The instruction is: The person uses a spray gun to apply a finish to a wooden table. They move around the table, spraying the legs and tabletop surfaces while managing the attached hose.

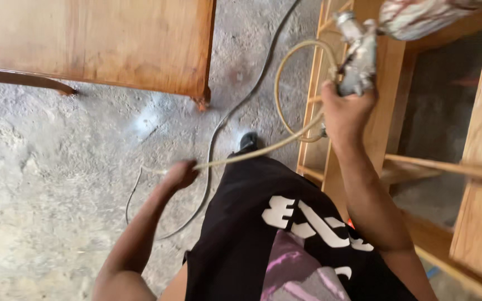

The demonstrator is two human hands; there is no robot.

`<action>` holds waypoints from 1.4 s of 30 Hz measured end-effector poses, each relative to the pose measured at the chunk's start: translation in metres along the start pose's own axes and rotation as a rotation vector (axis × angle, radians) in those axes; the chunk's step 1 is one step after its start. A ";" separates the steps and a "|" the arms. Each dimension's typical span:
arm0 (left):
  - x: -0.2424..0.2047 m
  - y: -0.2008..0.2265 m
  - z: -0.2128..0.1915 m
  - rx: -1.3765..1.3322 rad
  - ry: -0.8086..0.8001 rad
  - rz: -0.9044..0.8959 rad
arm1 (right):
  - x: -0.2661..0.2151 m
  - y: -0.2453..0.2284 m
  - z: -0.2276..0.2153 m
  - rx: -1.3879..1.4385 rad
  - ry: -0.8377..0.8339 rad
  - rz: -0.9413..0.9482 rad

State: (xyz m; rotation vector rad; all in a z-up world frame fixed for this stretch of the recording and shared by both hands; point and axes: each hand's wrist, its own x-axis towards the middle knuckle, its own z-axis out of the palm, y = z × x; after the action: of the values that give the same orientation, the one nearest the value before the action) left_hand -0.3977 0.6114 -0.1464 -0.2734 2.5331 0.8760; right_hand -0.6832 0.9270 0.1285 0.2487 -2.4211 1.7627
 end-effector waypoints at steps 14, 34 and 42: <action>-0.003 0.024 0.089 -0.100 0.258 -0.722 | 0.299 0.101 0.028 0.280 -0.136 -0.069; 0.390 0.422 -0.127 -1.215 1.365 -0.303 | 0.786 0.097 0.156 0.362 -0.624 -0.408; 0.593 0.423 -0.313 -1.819 1.540 -0.150 | 0.963 0.094 0.254 0.354 -0.705 -0.484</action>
State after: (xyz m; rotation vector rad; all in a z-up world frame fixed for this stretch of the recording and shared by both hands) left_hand -1.1649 0.7214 0.0220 -2.1665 1.1898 3.4382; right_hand -1.6478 0.6623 0.1622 1.5741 -2.0786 2.0576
